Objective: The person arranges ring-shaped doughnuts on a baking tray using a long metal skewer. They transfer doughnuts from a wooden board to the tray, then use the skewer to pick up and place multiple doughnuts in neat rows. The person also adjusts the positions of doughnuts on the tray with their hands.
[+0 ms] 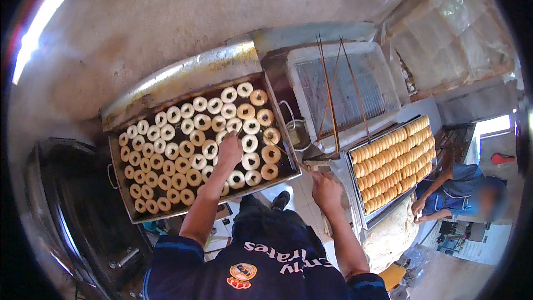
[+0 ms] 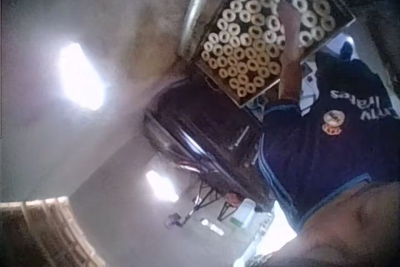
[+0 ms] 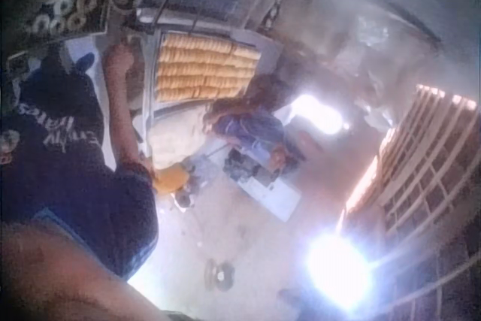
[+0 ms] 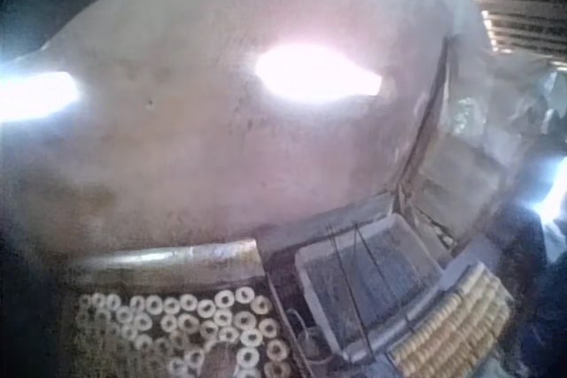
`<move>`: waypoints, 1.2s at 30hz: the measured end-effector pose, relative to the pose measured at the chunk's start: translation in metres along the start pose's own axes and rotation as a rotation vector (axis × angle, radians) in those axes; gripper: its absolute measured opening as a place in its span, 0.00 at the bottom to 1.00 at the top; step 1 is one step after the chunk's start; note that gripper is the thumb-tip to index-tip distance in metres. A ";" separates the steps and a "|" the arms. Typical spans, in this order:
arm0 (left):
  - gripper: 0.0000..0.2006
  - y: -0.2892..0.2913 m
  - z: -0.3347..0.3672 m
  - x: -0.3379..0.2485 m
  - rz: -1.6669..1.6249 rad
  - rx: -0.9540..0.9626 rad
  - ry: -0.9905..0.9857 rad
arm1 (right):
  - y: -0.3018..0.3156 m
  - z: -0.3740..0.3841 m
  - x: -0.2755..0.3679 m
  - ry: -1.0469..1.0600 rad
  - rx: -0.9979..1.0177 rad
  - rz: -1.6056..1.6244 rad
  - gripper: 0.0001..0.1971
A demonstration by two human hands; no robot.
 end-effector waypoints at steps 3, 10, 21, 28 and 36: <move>0.13 -0.019 -0.012 0.001 0.001 -0.004 -0.004 | -0.002 0.006 0.004 0.128 -0.100 0.037 0.26; 0.13 -0.037 -0.069 0.011 0.026 0.031 0.059 | -0.005 -0.023 -0.046 0.209 0.009 -0.016 0.25; 0.11 -0.014 -0.144 -0.010 0.084 -0.037 0.079 | 0.054 -0.041 -0.050 0.283 0.103 0.068 0.24; 0.13 0.048 -0.015 -0.031 -0.060 -0.223 0.095 | 0.012 0.053 -0.014 0.161 -0.241 0.285 0.24; 0.19 0.009 0.143 0.024 0.016 -0.148 0.076 | -0.026 0.161 0.065 0.207 -0.172 0.129 0.24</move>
Point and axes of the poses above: each hand's wrist, its own z-axis towards the middle knuckle, its own y-axis out of the back of the hand, x = y × z, the point moved 1 cm from there along z, towards the middle knuckle, and after that the axes turned 2 degrees about -y, right-handed, at the moved point
